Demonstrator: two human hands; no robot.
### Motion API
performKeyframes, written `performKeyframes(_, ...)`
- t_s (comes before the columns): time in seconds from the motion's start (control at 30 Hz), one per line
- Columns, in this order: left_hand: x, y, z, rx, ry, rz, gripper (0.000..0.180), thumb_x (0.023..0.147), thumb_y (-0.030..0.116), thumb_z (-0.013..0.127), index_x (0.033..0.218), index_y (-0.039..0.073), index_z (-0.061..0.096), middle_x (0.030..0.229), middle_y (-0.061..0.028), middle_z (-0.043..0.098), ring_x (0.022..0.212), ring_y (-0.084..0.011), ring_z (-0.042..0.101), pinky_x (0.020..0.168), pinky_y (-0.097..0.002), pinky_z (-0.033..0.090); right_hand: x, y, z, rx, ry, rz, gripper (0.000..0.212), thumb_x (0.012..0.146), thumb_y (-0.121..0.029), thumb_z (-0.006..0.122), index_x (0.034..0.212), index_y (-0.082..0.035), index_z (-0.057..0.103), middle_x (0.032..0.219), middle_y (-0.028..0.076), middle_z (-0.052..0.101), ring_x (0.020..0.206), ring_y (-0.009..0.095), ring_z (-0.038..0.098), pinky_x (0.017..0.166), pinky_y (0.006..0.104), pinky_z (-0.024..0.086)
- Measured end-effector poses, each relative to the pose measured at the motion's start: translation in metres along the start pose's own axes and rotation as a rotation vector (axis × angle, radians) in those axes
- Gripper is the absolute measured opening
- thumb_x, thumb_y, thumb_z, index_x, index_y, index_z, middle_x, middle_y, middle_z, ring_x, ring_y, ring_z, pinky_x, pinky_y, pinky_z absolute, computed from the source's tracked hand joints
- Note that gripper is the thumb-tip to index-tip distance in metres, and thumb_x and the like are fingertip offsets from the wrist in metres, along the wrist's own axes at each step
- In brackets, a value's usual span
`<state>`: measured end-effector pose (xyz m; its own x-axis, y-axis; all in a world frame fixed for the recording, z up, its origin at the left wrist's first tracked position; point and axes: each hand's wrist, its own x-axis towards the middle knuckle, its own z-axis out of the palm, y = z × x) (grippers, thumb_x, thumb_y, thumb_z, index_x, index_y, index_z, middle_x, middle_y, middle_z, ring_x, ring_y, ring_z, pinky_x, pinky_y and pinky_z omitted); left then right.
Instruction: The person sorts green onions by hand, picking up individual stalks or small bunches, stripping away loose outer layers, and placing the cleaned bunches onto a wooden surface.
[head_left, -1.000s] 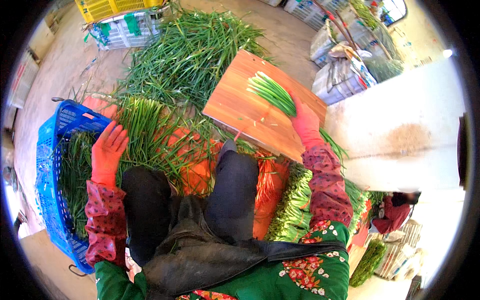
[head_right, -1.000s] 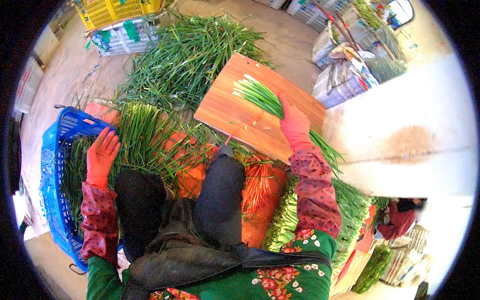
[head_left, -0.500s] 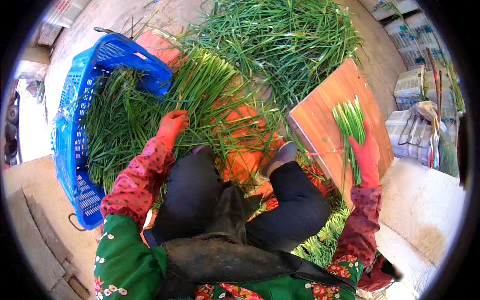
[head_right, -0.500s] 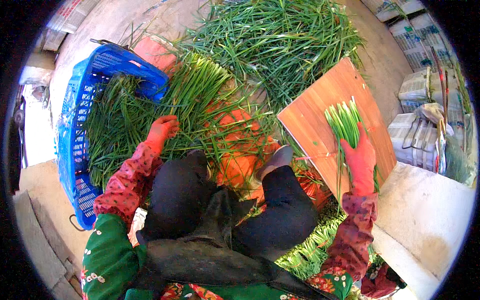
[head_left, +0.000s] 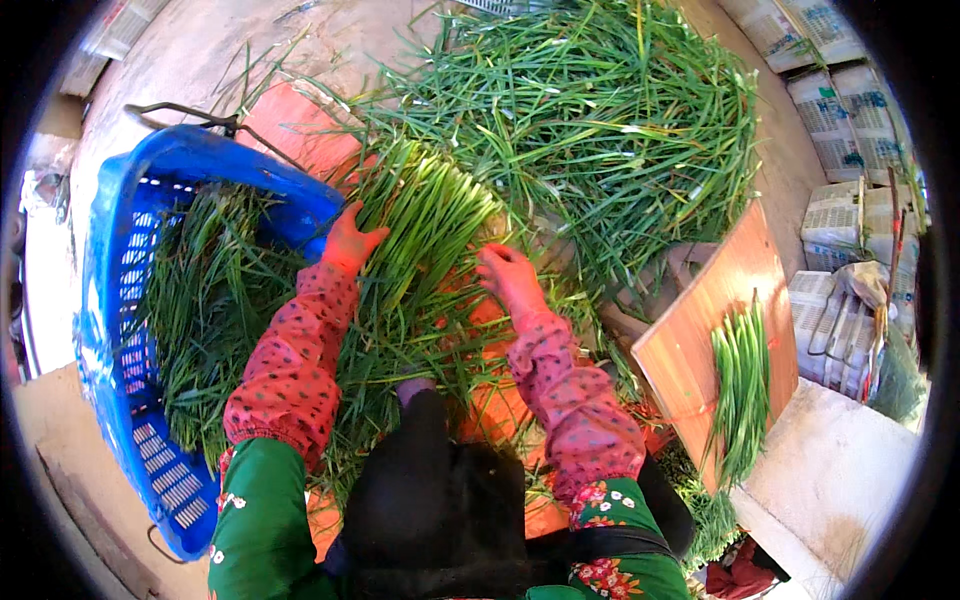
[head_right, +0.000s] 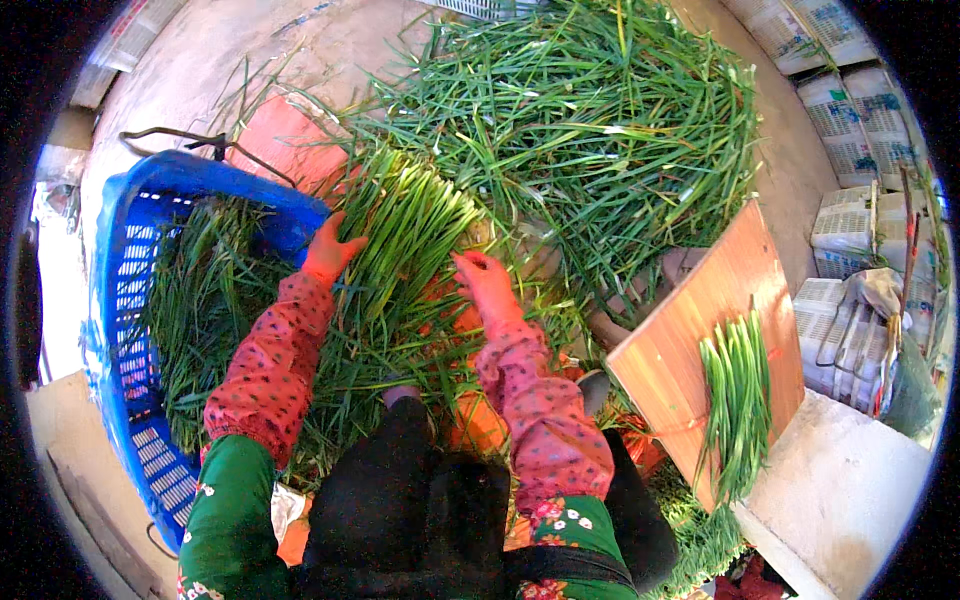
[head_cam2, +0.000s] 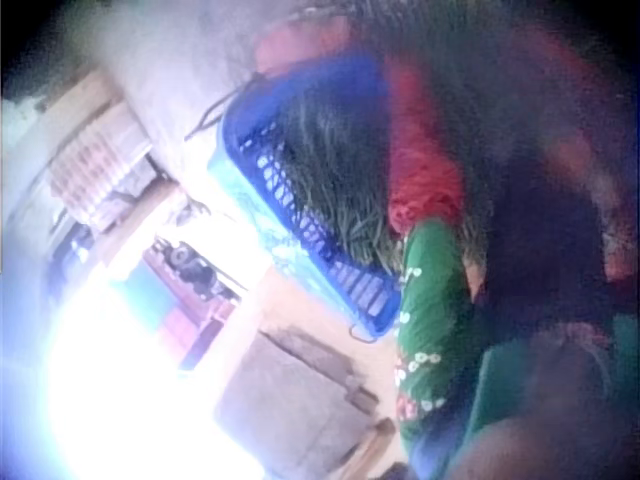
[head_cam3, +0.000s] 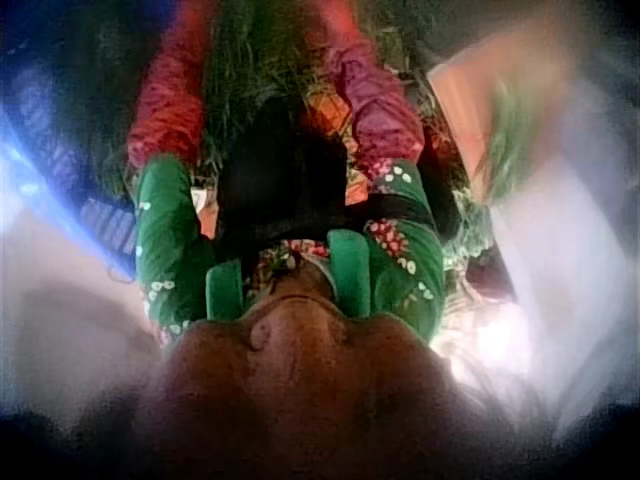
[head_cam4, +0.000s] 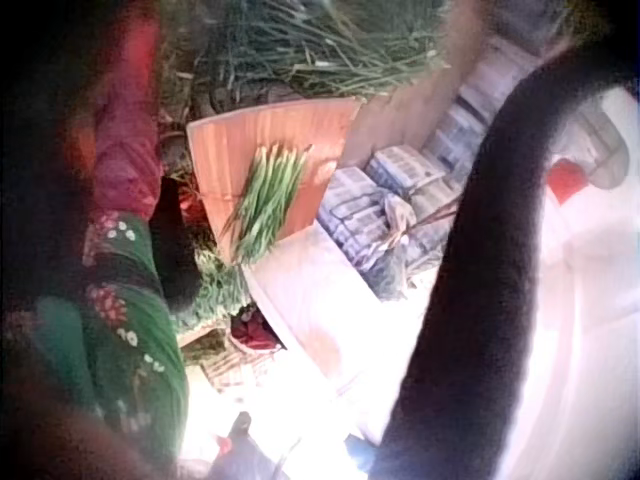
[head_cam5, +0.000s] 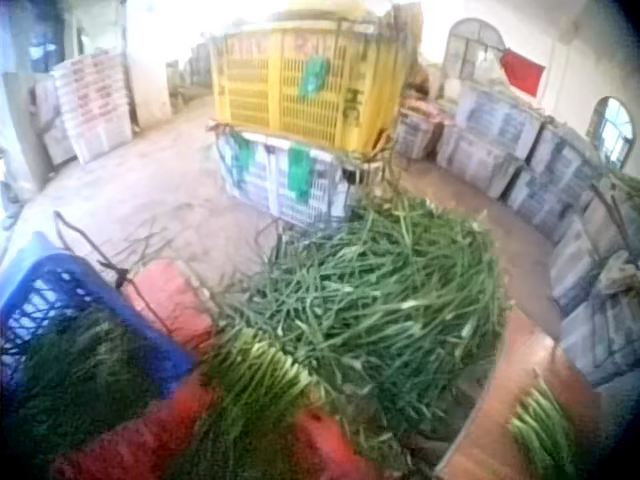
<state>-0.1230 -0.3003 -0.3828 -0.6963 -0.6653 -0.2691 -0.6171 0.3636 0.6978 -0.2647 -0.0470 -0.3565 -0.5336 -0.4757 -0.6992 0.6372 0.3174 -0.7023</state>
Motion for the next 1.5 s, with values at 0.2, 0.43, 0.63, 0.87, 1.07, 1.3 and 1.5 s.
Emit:
performKeyframes(0.2,0.011,-0.002,0.047,0.095,-0.178,-0.147,0.103,0.062,0.039,0.08,0.138,-0.005,0.027,0.131,-0.0259,0.046,0.121,-0.035,0.046,0.1,-0.0383,0.038,0.078,0.029,0.022,0.166,0.227,0.008,0.064,0.079,-0.032,0.07,0.127,0.001,0.043,0.116,0.011,0.055,0.101,0.021,0.055,0.078,0.0323,0.048)
performKeyframes(0.43,-0.003,0.024,0.021,-0.419,-0.502,-0.207,0.084,0.063,0.024,0.079,0.133,-0.002,0.039,0.119,-0.0165,0.057,0.111,-0.0241,0.053,0.097,-0.0342,0.04,0.044,-0.012,0.064,0.336,-0.093,-0.028,0.039,0.078,-0.022,0.069,0.111,-0.004,0.059,0.095,0.004,0.065,0.082,0.017,0.061,0.072,0.0318,0.048)
performKeyframes(0.63,-0.003,0.005,-0.032,-0.249,-0.323,-0.088,0.075,0.068,0.021,0.077,0.131,-0.001,0.042,0.114,-0.0149,0.06,0.104,-0.0255,0.057,0.092,-0.0364,0.043,0.033,0.057,0.008,0.27,0.031,0.067,0.042,0.077,-0.024,0.071,0.113,-0.005,0.061,0.099,0.005,0.065,0.083,0.017,0.061,0.075,0.0303,0.046)
performKeyframes(0.87,-0.049,0.055,0.012,-0.044,-0.006,0.214,0.049,0.077,0.023,0.07,0.12,0.004,0.055,0.115,-0.0168,0.059,0.104,-0.03,0.058,0.091,-0.037,0.045,-0.008,0.072,-0.021,0.101,0.229,0.114,0.036,0.079,-0.025,0.069,0.107,-0.005,0.059,0.083,0.0,0.061,0.065,0.009,0.054,0.053,0.0232,0.041)
performKeyframes(1.07,-0.091,0.072,0.086,0.476,-0.331,0.54,0.058,0.075,0.024,0.068,0.128,0.012,0.047,0.128,-0.0179,0.048,0.115,-0.0363,0.048,0.096,-0.0426,0.04,-0.037,0.072,-0.031,0.236,0.209,0.048,0.03,0.082,-0.023,0.067,0.107,-0.009,0.062,0.082,-0.002,0.062,0.062,0.006,0.051,0.048,0.0194,0.034)
performKeyframes(1.3,-0.07,0.045,0.091,0.175,-0.161,0.411,0.045,0.077,0.016,0.064,0.12,0.008,0.054,0.118,-0.0181,0.055,0.106,-0.0359,0.053,0.089,-0.0419,0.045,-0.067,0.102,-0.06,0.269,0.203,0.101,0.03,0.087,-0.021,0.058,0.116,-0.011,0.058,0.092,0.001,0.065,0.064,0.007,0.053,0.051,0.0191,0.037)
performKeyframes(1.5,-0.118,0.112,0.101,-0.094,-0.297,0.639,0.045,0.078,0.013,0.066,0.12,0.004,0.055,0.097,-0.015,0.063,0.084,-0.0322,0.061,0.077,-0.0381,0.049,-0.083,0.065,-0.045,0.337,0.213,0.007,0.024,0.09,-0.022,0.058,0.11,-0.01,0.064,0.091,0.003,0.064,0.075,0.01,0.062,0.054,0.0219,0.047)
